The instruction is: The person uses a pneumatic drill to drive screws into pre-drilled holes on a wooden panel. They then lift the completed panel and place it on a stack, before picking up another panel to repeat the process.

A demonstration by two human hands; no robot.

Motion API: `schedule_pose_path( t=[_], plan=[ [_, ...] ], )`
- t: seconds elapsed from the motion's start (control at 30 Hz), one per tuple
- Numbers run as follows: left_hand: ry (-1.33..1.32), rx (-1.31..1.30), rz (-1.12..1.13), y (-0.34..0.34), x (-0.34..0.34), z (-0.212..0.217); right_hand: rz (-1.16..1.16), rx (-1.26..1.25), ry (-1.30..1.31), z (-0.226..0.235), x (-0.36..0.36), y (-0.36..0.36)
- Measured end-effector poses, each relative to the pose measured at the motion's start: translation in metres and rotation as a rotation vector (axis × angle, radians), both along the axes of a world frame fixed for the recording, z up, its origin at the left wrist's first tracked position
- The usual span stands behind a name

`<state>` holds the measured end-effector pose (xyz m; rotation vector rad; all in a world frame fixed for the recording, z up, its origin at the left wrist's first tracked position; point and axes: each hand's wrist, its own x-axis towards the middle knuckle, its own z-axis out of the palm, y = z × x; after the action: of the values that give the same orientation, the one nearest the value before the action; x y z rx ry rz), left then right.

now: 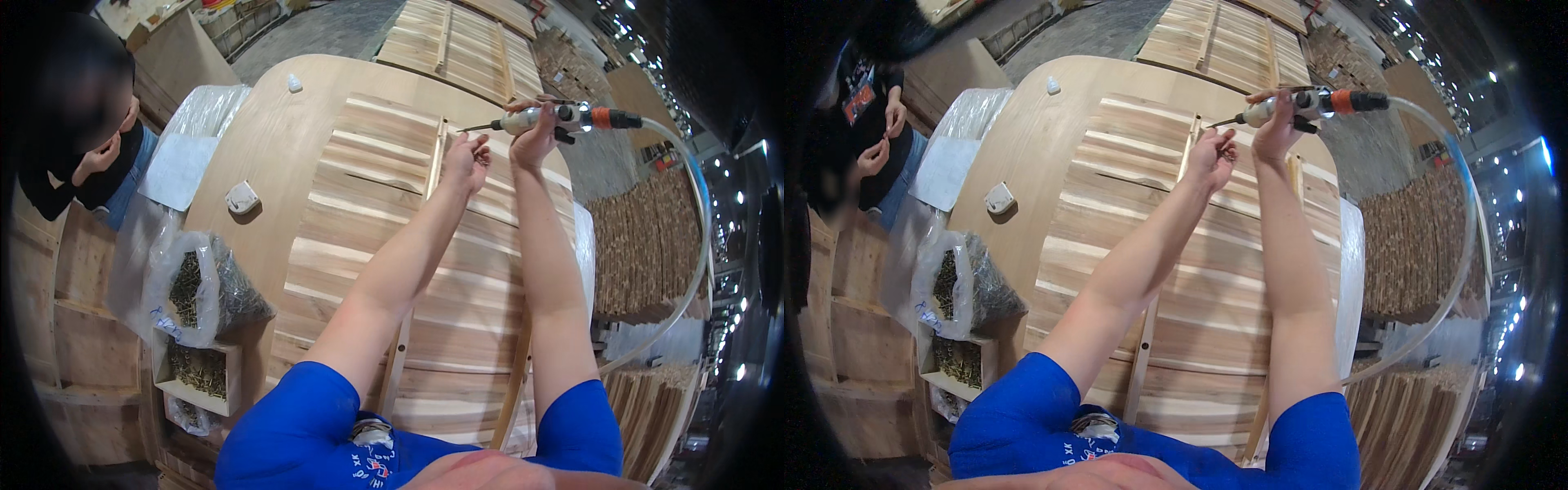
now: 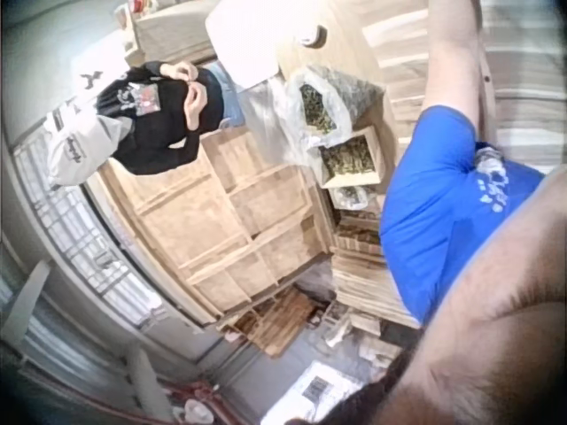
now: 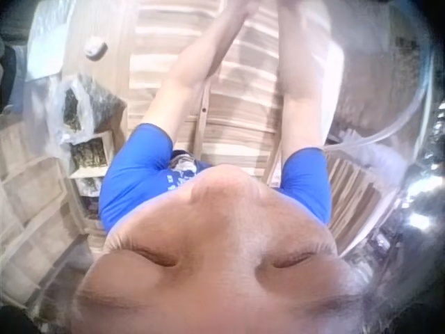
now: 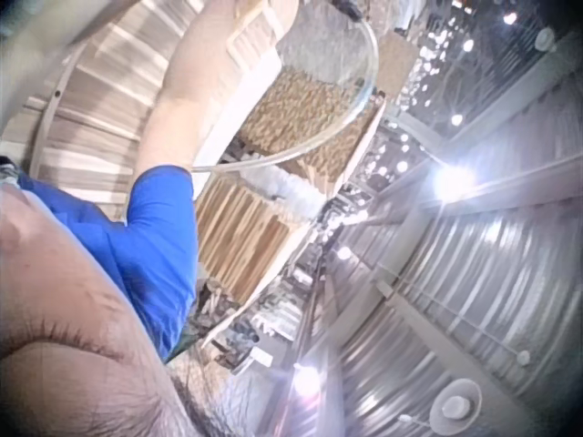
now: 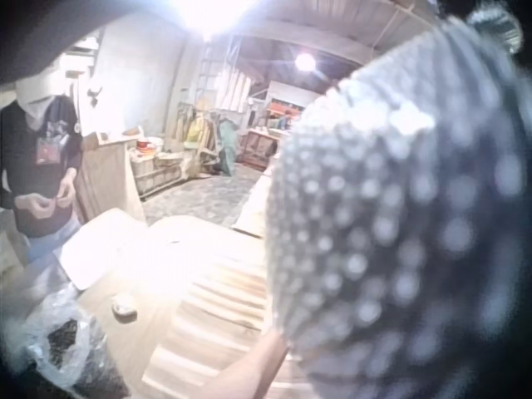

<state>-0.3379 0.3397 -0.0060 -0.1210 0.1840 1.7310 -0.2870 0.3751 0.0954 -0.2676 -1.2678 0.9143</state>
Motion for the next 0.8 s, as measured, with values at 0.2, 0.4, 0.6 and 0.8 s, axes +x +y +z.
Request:
schedule_pose_path(
  t=[0.2,0.4,0.6,0.8],
  plan=[
    [0.008,0.038,-0.006,0.029,-0.017,-0.010,0.030,-0.016,-0.039,-0.006,-0.025,0.044],
    [-0.008,0.010,-0.003,0.045,-0.032,-0.029,0.085,-0.113,-0.052,-0.016,-0.046,0.066],
    [0.087,-0.086,0.025,0.046,-0.032,-0.034,0.114,-0.224,-0.158,-0.021,-0.060,0.084],
    [0.285,-0.276,-0.187,0.022,0.023,-0.041,0.181,-0.169,-0.276,-0.032,-0.077,0.099]
  ],
)
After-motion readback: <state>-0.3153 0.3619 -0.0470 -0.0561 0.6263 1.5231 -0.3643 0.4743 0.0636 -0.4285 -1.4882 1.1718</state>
